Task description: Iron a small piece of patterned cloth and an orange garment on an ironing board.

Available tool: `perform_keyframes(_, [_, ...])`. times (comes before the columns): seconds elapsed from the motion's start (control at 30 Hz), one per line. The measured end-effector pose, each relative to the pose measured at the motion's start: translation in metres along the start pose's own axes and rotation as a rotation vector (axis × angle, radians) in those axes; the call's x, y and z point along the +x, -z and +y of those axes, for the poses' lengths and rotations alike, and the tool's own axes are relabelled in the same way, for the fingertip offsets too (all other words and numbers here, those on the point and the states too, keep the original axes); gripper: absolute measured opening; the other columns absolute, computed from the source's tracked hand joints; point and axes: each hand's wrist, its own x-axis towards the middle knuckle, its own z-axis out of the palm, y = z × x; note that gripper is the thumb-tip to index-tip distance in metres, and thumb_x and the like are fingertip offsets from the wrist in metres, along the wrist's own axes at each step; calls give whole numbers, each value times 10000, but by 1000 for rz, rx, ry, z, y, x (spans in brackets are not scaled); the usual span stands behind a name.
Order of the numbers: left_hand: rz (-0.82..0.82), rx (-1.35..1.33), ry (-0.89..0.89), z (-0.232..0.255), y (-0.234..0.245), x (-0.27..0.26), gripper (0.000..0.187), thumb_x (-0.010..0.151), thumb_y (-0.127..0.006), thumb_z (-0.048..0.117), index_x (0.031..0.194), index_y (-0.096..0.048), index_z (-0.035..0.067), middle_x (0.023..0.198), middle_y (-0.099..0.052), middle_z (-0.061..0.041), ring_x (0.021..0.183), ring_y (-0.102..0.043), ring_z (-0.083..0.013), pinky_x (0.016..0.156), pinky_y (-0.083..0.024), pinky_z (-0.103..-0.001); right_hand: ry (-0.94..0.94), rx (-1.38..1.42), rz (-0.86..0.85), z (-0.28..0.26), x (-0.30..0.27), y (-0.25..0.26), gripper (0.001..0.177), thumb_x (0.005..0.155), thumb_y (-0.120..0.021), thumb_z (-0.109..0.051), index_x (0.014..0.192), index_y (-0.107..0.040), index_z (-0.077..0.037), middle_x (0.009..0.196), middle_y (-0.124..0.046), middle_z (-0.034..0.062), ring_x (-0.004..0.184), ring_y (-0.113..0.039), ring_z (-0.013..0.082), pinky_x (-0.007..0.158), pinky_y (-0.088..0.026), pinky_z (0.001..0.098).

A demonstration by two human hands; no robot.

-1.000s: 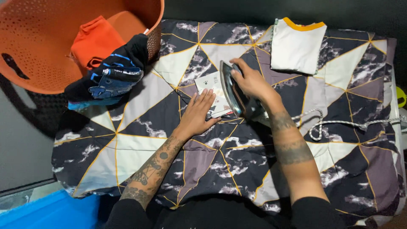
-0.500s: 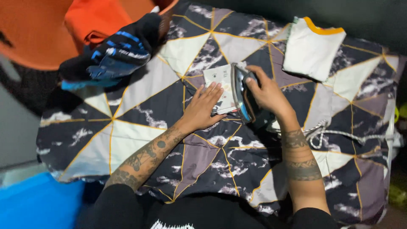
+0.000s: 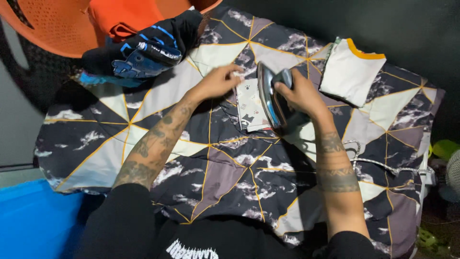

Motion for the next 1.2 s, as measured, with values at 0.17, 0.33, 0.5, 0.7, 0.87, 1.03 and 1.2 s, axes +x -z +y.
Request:
perform_keyframes(0.17, [165,154,-127,20,-18,55,347,909,-733,369,1082,-731,68,807,-709,-77,746,-688,-220,684,-528,-368,361,-188,-19,14,-21,-5,427,811,-751,-291,1177,-686,-82,885,-726,182,788,-714,358,707,-557,443])
perform_keyframes(0.33, [46,216,-292,38,-55,71,402,851,-790,452,962,-713,74,822,-686,-71,780,-677,-251,720,-500,-417,346,-411,70,-17,-48,-21,452,760,-809,-446,1060,-751,-112,836,-736,169,771,-699,408,659,-523,513])
perform_keyframes(0.5, [151,310,-401,36,-56,63,441,776,-860,430,979,-679,83,872,-654,-69,879,-644,-270,803,-445,-433,626,-344,237,11,-47,-30,346,779,-792,-447,753,-720,-109,651,-657,97,611,-655,322,575,-510,437])
perform_keyframes(0.7, [158,310,-337,42,-58,60,427,755,-899,388,982,-692,91,829,-626,-41,824,-621,-240,791,-436,-422,625,-426,487,21,-26,-41,420,741,-805,-475,616,-613,-124,592,-610,88,550,-630,317,512,-484,435])
perform_keyframes(0.87, [176,275,-346,34,-60,68,428,720,-931,371,946,-702,89,778,-607,-25,766,-611,-220,709,-458,-401,426,-432,531,6,-19,-46,418,758,-786,-529,666,-685,-134,585,-633,115,556,-659,324,528,-515,447])
perform_keyframes(1.03, [174,236,-329,36,-59,68,443,690,-947,371,914,-706,74,740,-596,-22,711,-604,-208,638,-473,-374,415,-515,386,1,-31,-43,439,732,-753,-592,698,-758,-155,582,-657,149,559,-675,349,541,-540,451])
perform_keyframes(1.2, [156,233,-274,42,-57,67,453,687,-939,384,915,-709,67,739,-592,-21,688,-603,-197,628,-485,-365,496,-503,193,-7,-61,-49,418,704,-736,-599,722,-779,-183,570,-659,129,531,-664,348,518,-534,455])
